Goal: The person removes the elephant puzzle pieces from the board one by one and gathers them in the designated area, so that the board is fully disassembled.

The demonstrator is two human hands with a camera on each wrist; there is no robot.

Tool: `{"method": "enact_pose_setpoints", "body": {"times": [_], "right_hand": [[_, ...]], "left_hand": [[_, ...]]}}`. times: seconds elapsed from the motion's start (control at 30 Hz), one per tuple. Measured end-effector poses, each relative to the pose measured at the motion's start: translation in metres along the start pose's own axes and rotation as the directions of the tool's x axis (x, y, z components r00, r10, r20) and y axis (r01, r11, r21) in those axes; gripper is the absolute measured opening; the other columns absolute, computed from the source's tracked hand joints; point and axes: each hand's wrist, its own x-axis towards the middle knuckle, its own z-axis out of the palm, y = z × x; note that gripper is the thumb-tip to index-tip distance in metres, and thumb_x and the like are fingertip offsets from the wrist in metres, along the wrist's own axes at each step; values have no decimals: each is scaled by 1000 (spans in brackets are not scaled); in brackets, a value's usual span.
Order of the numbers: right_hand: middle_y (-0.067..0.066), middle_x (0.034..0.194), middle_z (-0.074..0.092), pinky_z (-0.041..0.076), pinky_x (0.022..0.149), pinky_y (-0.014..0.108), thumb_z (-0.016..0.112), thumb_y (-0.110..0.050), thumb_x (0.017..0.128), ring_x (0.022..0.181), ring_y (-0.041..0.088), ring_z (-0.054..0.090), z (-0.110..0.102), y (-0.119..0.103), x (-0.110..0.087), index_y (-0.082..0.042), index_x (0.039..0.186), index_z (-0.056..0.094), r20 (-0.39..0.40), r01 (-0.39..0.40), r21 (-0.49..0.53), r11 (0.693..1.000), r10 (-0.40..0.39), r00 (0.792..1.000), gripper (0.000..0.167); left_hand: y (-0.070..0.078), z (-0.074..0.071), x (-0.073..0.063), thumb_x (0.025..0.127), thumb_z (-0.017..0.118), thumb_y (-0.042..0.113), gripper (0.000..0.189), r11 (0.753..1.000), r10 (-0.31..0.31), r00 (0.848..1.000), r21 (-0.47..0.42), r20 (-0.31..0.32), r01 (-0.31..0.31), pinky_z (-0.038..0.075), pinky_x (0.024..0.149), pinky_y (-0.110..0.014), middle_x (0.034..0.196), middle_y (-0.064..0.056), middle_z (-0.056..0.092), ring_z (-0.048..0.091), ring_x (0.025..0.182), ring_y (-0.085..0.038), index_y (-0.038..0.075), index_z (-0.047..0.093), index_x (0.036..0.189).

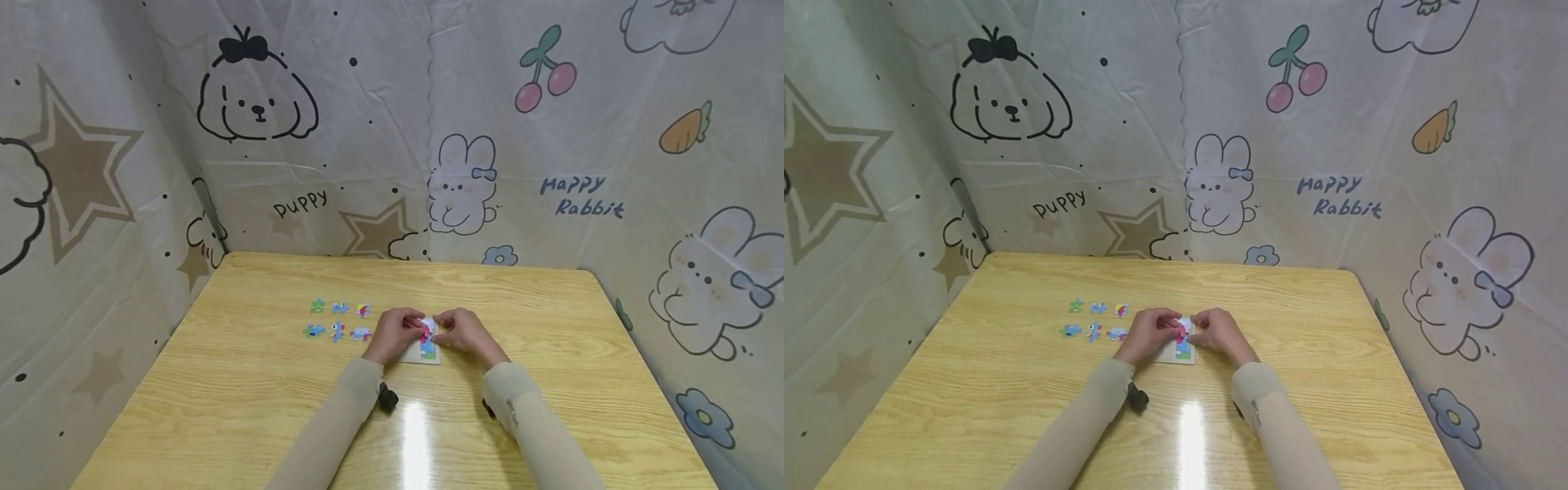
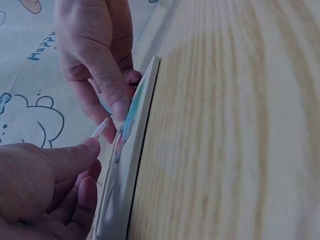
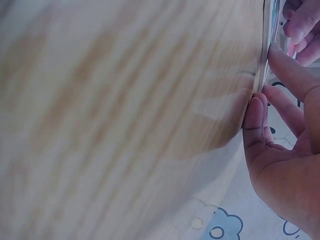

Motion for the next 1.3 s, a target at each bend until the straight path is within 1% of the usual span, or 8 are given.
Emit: {"method": "enact_pose_setpoints", "body": {"times": [0.13, 0.23, 0.43, 0.57, 0.67, 0.83, 1.0, 1.3], "right_hand": [[11, 122, 70, 54, 99, 44, 86, -23, 86, 106, 23, 62, 0, 0, 0, -9, 133, 70, -1, 6, -1, 1000, -6, 1000, 52], [11, 122, 70, 54, 99, 44, 86, -23, 87, 106, 23, 61, 0, 0, 1, -9, 134, 70, 0, 6, 0, 1000, -6, 1000, 52], [10, 122, 71, 54, 98, 43, 86, -23, 87, 104, 23, 61, 0, 1, 1, -8, 134, 70, 5, 6, -8, 1000, -6, 1000, 51], [9, 121, 70, 53, 97, 42, 85, -23, 88, 103, 22, 59, 1, 2, 1, -8, 134, 70, 7, 5, -7, 1000, -4, 1000, 51], [10, 123, 70, 53, 99, 43, 84, -23, 89, 104, 23, 58, 1, 2, 0, -9, 135, 69, 10, 4, 8, 1000, -4, 1000, 50], [11, 130, 68, 52, 102, 44, 83, -21, 90, 106, 24, 58, 0, 0, -2, -9, 136, 68, 14, -1, 31, 1000, 0, 1000, 50], [12, 132, 67, 52, 102, 45, 83, -20, 90, 107, 24, 57, -1, -2, -4, -9, 137, 68, 18, -9, 44, 999, 8, 1000, 50], [10, 115, 68, 50, 89, 37, 83, -20, 90, 99, 23, 54, 0, 0, -2, -6, 137, 67, 19, 15, 42, 999, -16, 1000, 51]], "left_hand": [[-1, -6, -5, 91, 79, 10, 30, 1000, 10, 1000, -11, 1, -10, 59, 84, -28, 96, 0, 75, 69, 86, -9, 6, 75, 121], [-3, -10, -8, 92, 80, 12, 30, 1000, 8, 1000, 3, -6, -8, 59, 84, -27, 97, 1, 75, 69, 86, -8, 8, 75, 121], [-4, -18, -18, 93, 78, 12, 28, 1000, 26, 1000, 2, 0, -26, 59, 83, -27, 99, -2, 76, 69, 86, -10, 8, 76, 120], [-4, -24, -28, 94, 77, 10, 26, 999, 47, 999, -4, 17, -47, 59, 82, -25, 100, -3, 76, 69, 87, -10, 7, 76, 120], [-3, -30, -36, 94, 77, 12, 27, 998, 57, 998, -4, 14, -57, 59, 82, -26, 100, -3, 76, 69, 87, -11, 7, 76, 120], [-6, -41, -50, 95, 76, 15, 26, 999, 46, 999, 20, 10, -46, 59, 81, -25, 100, -1, 76, 69, 88, -10, 10, 76, 120], [-11, -53, -65, 94, 77, 14, 26, 999, 34, 999, 0, -2, -34, 58, 80, -25, 99, -1, 76, 69, 87, -10, 9, 76, 120], [-20, -78, -89, 91, 80, 11, 26, 1000, 24, 998, 13, -54, -23, 58, 77, -23, 94, 0, 76, 69, 85, -11, 9, 78, 116]]}}
